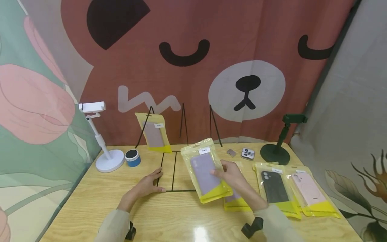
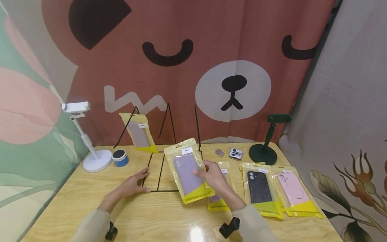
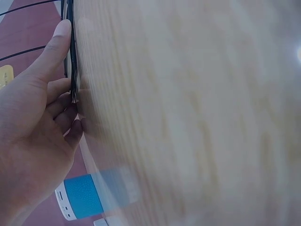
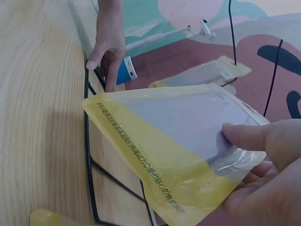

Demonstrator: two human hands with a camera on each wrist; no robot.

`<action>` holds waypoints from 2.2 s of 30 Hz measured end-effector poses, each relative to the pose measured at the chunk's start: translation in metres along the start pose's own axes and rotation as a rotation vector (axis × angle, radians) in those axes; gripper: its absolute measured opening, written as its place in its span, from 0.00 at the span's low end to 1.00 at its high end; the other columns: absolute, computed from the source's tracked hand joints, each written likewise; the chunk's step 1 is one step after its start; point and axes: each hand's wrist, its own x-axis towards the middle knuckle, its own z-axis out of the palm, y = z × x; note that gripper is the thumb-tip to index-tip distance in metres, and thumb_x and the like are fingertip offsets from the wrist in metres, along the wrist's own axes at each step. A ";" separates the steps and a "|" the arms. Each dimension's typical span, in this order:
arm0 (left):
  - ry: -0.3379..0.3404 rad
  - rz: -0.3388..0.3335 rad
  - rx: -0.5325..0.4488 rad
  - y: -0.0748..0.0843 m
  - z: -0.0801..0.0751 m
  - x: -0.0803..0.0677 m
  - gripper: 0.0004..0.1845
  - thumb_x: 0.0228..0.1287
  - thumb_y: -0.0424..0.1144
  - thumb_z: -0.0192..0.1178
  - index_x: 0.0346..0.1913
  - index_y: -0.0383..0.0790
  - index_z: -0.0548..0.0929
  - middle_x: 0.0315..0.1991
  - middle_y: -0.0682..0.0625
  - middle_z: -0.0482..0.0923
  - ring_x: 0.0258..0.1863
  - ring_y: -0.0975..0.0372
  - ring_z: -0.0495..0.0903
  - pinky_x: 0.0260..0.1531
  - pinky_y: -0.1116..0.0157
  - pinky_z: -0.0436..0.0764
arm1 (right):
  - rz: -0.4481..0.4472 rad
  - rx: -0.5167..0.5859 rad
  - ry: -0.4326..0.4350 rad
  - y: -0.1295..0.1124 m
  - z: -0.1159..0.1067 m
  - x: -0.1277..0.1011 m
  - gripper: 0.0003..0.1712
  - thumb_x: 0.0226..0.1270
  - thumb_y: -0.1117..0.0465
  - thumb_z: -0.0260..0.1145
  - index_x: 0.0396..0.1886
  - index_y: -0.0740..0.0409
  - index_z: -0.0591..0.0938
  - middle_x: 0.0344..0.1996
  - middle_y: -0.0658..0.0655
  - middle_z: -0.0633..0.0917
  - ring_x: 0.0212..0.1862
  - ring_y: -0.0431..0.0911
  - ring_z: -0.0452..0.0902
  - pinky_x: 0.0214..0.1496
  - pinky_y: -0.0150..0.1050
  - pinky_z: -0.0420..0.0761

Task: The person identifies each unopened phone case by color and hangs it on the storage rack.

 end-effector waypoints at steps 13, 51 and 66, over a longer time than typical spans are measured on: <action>-0.002 0.005 0.009 -0.005 0.002 0.003 0.47 0.54 0.54 0.70 0.70 0.30 0.63 0.75 0.40 0.49 0.73 0.43 0.50 0.67 0.45 0.57 | -0.072 -0.004 -0.025 -0.022 0.012 0.001 0.23 0.62 0.58 0.70 0.55 0.61 0.80 0.40 0.55 0.86 0.38 0.46 0.83 0.42 0.43 0.83; 0.030 0.050 0.018 -0.007 0.004 -0.002 0.47 0.54 0.51 0.70 0.69 0.26 0.64 0.74 0.35 0.51 0.71 0.41 0.52 0.67 0.44 0.57 | -0.247 -0.007 -0.111 -0.047 0.021 -0.009 0.24 0.62 0.51 0.70 0.56 0.55 0.80 0.42 0.54 0.85 0.40 0.46 0.83 0.41 0.44 0.83; 0.073 0.080 0.012 -0.007 0.004 -0.004 0.41 0.52 0.52 0.72 0.65 0.33 0.72 0.66 0.35 0.66 0.65 0.44 0.66 0.63 0.47 0.65 | -0.366 0.089 -0.218 -0.066 0.045 -0.015 0.14 0.63 0.57 0.70 0.44 0.60 0.82 0.31 0.54 0.82 0.31 0.41 0.76 0.31 0.34 0.77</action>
